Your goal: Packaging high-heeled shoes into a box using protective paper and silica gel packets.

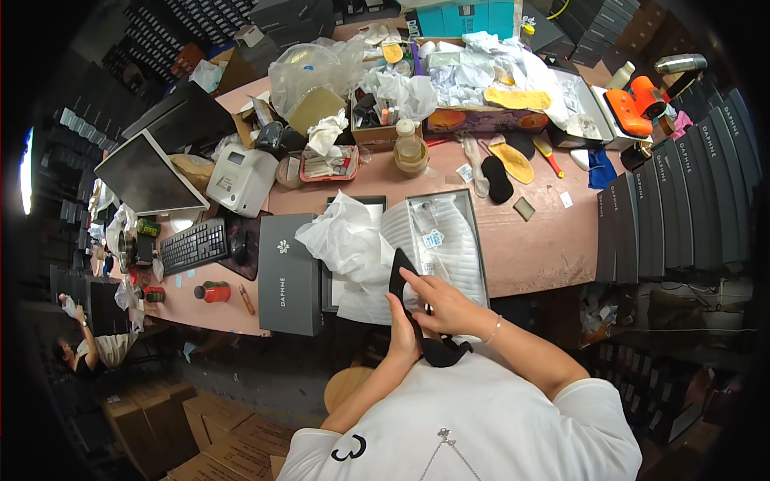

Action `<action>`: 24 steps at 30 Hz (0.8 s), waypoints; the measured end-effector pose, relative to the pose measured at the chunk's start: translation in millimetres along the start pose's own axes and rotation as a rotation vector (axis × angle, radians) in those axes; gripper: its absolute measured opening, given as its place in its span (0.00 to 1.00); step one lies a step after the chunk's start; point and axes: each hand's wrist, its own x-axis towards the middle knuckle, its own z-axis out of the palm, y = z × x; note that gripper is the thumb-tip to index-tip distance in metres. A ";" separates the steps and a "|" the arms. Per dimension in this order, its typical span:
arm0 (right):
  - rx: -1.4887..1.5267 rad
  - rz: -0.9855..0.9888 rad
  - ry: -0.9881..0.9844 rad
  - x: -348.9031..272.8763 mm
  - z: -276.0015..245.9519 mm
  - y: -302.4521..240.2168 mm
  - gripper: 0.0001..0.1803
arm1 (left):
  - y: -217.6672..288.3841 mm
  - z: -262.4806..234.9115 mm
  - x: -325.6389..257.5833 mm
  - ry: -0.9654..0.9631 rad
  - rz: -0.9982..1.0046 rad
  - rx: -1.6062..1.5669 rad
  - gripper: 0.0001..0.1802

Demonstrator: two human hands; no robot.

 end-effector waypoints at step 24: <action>-0.050 0.068 0.111 -2.6 -8.9 -0.7 0.43 | 3.8 15.3 2.7 -0.073 -0.019 0.088 0.41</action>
